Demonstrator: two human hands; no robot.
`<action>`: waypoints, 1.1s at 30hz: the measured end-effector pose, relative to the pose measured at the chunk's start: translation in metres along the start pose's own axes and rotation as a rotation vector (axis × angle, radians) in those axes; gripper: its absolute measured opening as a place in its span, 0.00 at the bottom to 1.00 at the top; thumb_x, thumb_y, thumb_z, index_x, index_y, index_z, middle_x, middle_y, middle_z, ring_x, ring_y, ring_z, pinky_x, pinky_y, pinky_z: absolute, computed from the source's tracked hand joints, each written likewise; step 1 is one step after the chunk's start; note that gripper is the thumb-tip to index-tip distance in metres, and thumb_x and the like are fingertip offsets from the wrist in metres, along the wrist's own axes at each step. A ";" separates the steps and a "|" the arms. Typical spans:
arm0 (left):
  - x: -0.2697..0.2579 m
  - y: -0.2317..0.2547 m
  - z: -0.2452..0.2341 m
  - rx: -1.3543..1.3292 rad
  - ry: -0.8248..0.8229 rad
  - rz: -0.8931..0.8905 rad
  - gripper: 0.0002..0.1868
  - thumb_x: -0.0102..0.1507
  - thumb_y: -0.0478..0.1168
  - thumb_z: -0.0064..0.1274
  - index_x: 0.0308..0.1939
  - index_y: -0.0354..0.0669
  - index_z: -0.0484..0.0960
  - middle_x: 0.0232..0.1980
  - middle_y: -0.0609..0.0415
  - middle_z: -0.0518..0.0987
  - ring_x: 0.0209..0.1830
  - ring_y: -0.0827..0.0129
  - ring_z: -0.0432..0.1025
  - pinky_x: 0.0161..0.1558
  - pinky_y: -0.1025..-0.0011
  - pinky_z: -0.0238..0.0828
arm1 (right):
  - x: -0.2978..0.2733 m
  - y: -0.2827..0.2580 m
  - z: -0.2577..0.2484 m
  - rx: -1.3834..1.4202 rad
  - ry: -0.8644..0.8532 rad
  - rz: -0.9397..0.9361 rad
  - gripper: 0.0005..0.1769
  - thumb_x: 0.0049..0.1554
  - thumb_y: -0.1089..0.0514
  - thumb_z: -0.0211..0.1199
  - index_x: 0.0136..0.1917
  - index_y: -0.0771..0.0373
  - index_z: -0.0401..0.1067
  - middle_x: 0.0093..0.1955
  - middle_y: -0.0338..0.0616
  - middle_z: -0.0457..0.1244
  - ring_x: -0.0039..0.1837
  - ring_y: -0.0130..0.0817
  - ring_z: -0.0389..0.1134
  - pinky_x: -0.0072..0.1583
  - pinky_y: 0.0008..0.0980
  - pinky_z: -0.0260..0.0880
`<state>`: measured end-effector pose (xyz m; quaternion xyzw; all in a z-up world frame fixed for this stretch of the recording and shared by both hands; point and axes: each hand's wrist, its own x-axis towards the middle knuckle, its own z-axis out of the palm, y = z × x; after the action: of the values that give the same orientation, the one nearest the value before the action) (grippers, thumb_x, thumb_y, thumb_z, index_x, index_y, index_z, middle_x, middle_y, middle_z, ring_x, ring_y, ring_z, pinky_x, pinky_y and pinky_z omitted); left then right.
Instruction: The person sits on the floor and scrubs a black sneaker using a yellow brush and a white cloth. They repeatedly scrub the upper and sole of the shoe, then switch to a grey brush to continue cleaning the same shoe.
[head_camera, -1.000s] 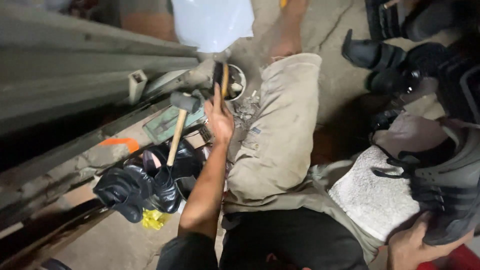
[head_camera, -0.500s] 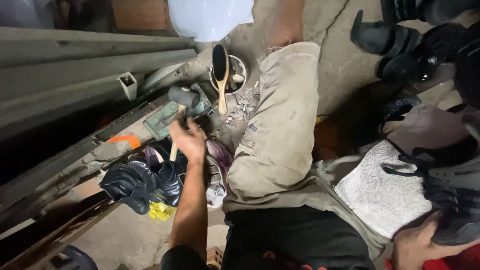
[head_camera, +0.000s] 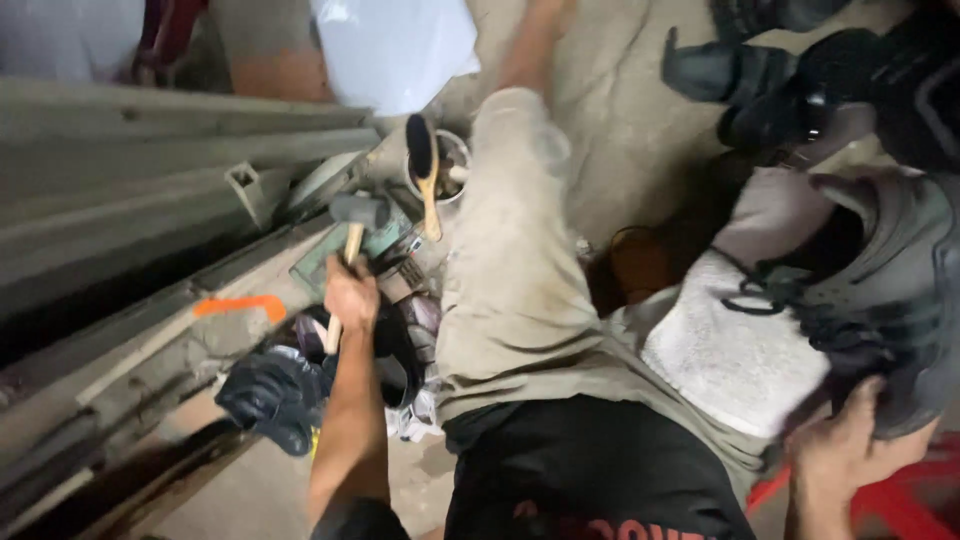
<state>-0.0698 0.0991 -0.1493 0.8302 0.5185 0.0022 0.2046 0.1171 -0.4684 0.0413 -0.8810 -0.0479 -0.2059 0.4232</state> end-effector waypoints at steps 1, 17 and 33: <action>-0.005 0.007 -0.003 -0.004 0.006 -0.082 0.15 0.69 0.53 0.48 0.48 0.47 0.72 0.40 0.42 0.81 0.41 0.37 0.74 0.43 0.45 0.67 | -0.002 0.009 -0.003 0.059 0.147 0.190 0.20 0.68 0.76 0.59 0.70 0.81 0.61 0.68 0.72 0.60 0.67 0.56 0.62 0.70 0.49 0.63; -0.174 0.307 -0.171 -0.668 -0.214 0.874 0.14 0.70 0.42 0.44 0.41 0.37 0.80 0.39 0.49 0.80 0.39 0.65 0.73 0.45 0.66 0.72 | 0.081 -0.094 0.046 0.031 -0.481 0.226 0.33 0.62 0.59 0.58 0.80 0.58 0.57 0.76 0.58 0.59 0.73 0.51 0.63 0.70 0.41 0.63; -0.189 0.389 -0.081 -0.735 -0.454 1.087 0.19 0.68 0.33 0.50 0.64 0.33 0.79 0.57 0.39 0.83 0.61 0.44 0.74 0.56 0.49 0.77 | 0.062 -0.056 0.036 -0.082 -0.271 0.054 0.33 0.61 0.62 0.60 0.79 0.53 0.65 0.69 0.45 0.67 0.60 0.38 0.72 0.61 0.34 0.72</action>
<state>0.1602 -0.1836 0.0972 0.8290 -0.0610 0.1060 0.5457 0.1708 -0.4102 0.0871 -0.9182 -0.0724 -0.0753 0.3821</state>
